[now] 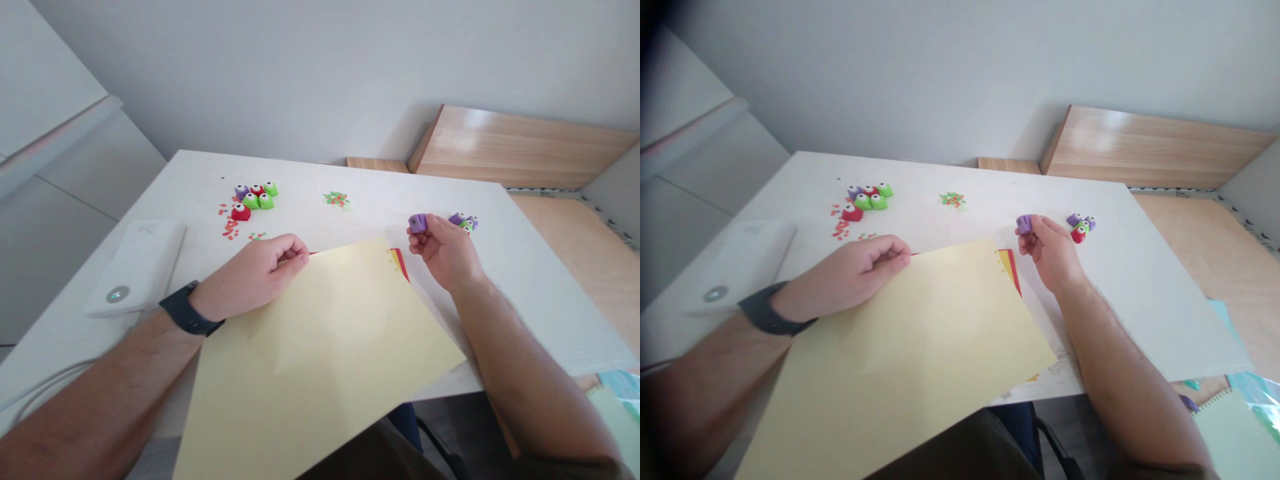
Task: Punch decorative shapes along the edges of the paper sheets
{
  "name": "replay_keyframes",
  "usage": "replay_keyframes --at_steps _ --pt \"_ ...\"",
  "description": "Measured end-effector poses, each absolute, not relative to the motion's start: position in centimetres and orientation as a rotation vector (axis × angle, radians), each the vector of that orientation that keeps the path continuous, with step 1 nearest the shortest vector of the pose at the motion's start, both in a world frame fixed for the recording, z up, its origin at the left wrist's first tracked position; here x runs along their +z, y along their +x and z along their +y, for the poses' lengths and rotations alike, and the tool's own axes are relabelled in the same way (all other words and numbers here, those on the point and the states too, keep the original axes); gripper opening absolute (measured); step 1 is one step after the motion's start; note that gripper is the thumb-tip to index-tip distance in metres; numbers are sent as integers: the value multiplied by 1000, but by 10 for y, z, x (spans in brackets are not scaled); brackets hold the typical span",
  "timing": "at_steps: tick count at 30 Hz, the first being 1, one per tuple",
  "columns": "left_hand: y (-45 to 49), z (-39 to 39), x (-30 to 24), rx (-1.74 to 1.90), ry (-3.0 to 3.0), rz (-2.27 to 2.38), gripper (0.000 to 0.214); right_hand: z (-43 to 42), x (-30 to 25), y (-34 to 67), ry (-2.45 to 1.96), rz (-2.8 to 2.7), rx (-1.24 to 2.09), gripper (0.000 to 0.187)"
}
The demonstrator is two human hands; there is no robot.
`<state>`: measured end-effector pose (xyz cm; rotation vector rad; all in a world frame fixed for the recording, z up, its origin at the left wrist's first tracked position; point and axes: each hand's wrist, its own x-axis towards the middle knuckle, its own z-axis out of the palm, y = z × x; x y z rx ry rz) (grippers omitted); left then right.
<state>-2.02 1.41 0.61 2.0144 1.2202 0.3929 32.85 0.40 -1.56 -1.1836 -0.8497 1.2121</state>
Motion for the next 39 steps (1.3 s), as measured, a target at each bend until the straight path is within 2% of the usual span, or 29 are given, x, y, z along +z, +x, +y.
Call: replay_keyframes --at_steps 27,36,39 --pt "-14 15 -10 354 2343 1157 21 4 -30 327 -1265 -1038 1154 31" --pt "-15 16 -14 405 2390 1171 19 8 -36 328 -1363 -1189 917 34" --pt "-15 16 -15 410 2395 1167 19 10 -44 332 -1491 -1281 760 24"
